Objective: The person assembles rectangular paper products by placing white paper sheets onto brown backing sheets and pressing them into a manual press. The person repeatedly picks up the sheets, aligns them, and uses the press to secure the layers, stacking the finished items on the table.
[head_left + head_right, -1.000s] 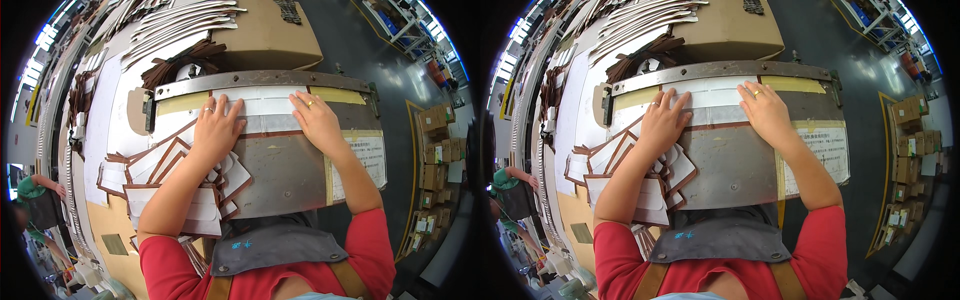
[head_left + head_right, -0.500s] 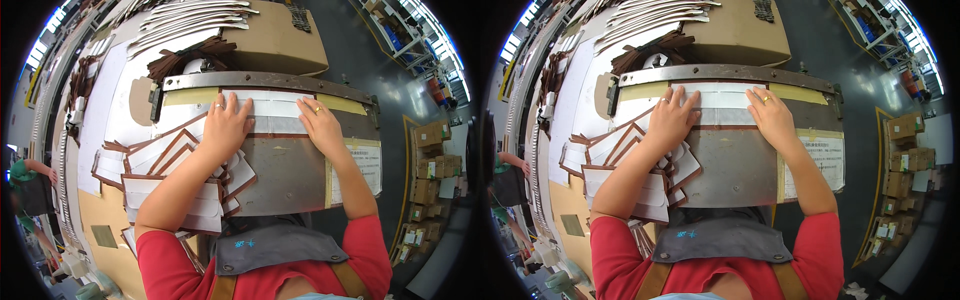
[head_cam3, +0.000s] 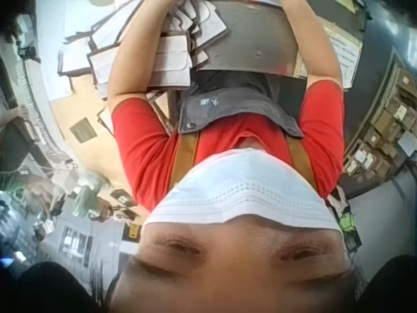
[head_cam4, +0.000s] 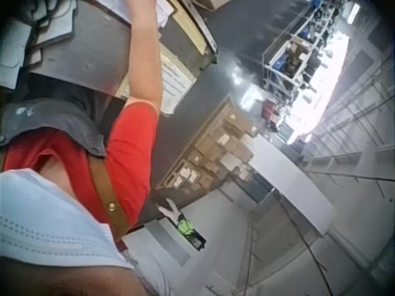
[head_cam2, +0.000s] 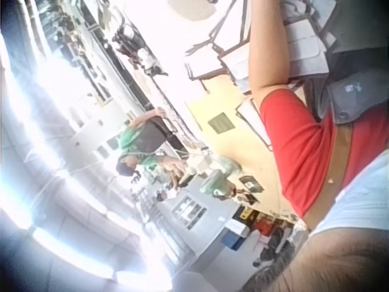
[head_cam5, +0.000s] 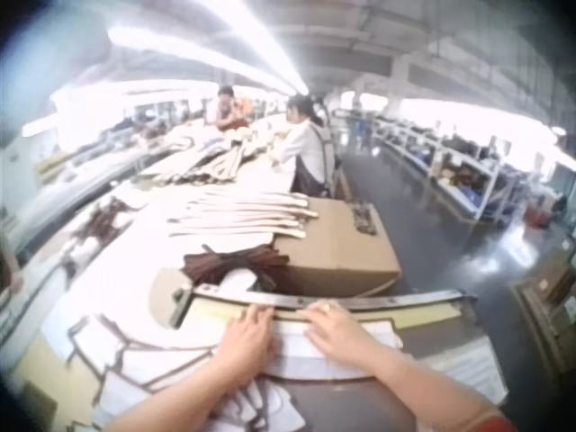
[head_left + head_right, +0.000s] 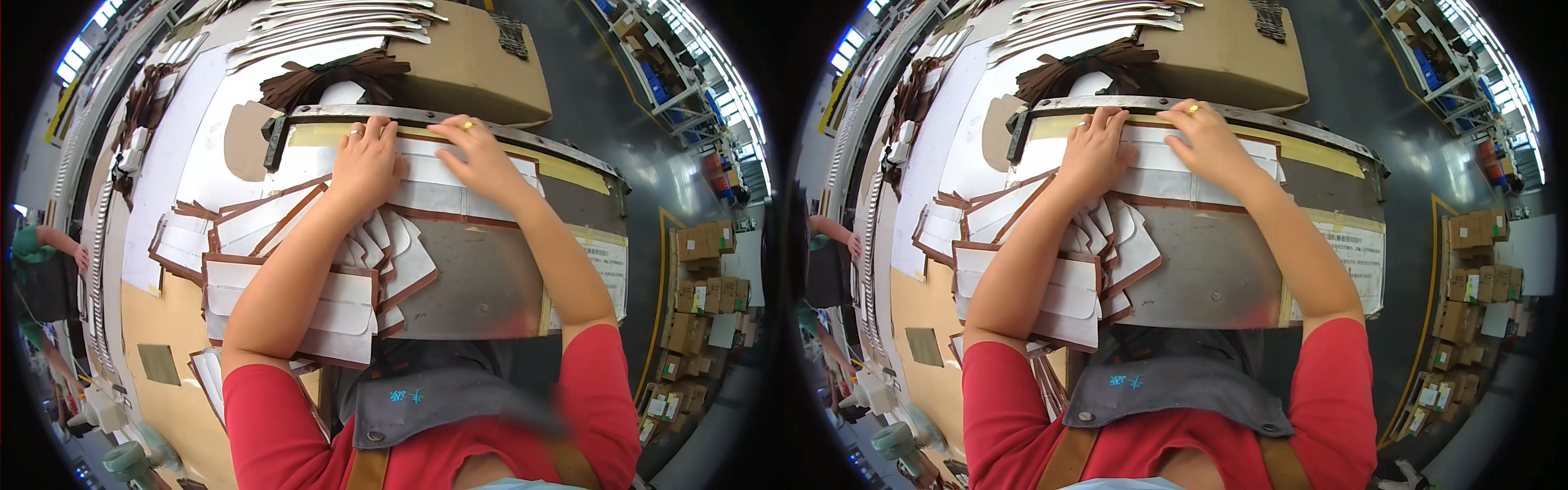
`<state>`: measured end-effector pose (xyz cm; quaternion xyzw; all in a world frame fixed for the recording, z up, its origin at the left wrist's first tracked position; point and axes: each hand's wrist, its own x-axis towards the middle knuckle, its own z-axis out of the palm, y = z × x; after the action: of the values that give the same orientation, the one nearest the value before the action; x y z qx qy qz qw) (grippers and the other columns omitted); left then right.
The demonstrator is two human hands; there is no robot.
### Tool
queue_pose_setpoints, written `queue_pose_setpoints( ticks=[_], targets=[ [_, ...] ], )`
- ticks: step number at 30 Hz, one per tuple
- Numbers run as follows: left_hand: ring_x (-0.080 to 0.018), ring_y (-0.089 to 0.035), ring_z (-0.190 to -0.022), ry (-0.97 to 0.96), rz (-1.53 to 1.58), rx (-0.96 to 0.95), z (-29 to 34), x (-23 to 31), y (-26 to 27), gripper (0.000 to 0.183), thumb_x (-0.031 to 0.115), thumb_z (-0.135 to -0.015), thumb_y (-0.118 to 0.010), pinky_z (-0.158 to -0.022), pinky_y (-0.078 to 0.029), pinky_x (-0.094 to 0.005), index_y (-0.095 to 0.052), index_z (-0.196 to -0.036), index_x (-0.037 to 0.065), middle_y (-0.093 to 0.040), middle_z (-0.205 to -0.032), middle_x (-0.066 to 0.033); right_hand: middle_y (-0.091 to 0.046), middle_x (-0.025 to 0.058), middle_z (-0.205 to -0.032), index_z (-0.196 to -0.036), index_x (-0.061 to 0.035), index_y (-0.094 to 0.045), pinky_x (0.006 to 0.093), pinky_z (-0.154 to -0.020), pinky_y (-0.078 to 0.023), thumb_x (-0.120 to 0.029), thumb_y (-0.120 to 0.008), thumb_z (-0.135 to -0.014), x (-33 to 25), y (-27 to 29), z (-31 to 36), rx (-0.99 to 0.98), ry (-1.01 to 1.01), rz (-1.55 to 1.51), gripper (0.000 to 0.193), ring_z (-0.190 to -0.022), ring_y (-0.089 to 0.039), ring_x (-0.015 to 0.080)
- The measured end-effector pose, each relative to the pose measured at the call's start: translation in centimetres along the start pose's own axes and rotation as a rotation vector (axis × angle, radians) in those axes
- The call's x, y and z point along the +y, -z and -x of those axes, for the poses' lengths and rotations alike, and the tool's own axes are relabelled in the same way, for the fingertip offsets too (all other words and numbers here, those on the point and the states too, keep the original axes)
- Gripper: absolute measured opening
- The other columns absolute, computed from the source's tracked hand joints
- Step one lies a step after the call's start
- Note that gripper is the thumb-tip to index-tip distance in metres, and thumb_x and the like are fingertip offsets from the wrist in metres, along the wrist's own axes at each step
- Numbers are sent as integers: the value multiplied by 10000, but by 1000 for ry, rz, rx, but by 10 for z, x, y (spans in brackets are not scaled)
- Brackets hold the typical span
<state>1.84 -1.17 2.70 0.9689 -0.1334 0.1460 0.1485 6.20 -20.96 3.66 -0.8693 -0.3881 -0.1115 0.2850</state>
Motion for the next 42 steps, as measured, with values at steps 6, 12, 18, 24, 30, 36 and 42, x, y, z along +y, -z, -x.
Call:
queue_pose_setpoints(
  ticks=[6, 12, 18, 24, 30, 36, 42],
  targets=[
    [-291, -506, -1044, 9, -192, -196, 0, 14, 10, 418, 305, -810, -600, -902, -368, -386, -544, -1132, 44, -538, -1126, -42, -537, 85, -970, -1018, -40, -587, 348, -836, -423, -117, -624, -799, 4, -5, 0, -91, 20, 110, 235, -933, -511, 244],
    [-230, -579, -902, 118, 288, 32, -2, 6, -7, 379, 218, -806, -636, -820, -414, -330, -534, -1130, 49, -586, -1043, -70, -496, 51, -897, -943, -56, -564, 309, -787, -401, -219, -660, -790, 7, 32, 25, -252, -450, -185, 243, -878, -461, 176],
    [-112, -542, -815, 215, 904, -141, -11, 20, 9, 342, 97, -814, -606, -758, -395, -252, -501, -1137, 57, -592, -848, -11, -525, 40, -909, -996, -37, -599, 259, -697, -409, -249, -617, -847, -8, 39, 29, -138, -497, -469, 259, -741, -462, 133],
    [-133, -554, -762, 41, 931, 21, -8, 31, 11, 313, 29, -791, -579, -705, -416, -271, -505, -1093, 65, -593, -777, -23, -607, 55, -788, -898, 3, -647, 282, -633, -420, -237, -587, -858, -21, 37, 4, -29, -397, -459, 251, -704, -515, 131],
    [-134, -533, -884, 104, 1103, -20, -10, 30, 8, 389, 29, -801, -592, -866, -387, -290, -470, -1169, 55, -571, -925, -50, -589, 5, -777, -857, 6, -632, 241, -605, -389, -177, -598, -860, -15, 53, 42, -118, -502, -350, 186, -669, -475, 89],
    [-302, -447, -1104, -189, 520, 485, -15, 32, 32, 558, 204, -787, -651, -954, -304, -422, -414, -1270, 56, -489, -1165, -164, -595, 13, -729, -836, -17, -621, 202, -468, -418, -213, -594, -883, -6, 115, 57, 593, -596, -796, 203, -498, -487, 65],
    [-281, -424, -1191, -267, -2, 80, 8, 55, 16, 390, 306, -872, -549, -1009, -266, -456, -498, -1217, 132, -474, -1281, -89, -631, 76, -693, -820, -8, -588, 238, -416, -470, -260, -526, -922, -36, 71, 106, -70, -950, -1035, 279, -466, -578, 121]
  ],
)
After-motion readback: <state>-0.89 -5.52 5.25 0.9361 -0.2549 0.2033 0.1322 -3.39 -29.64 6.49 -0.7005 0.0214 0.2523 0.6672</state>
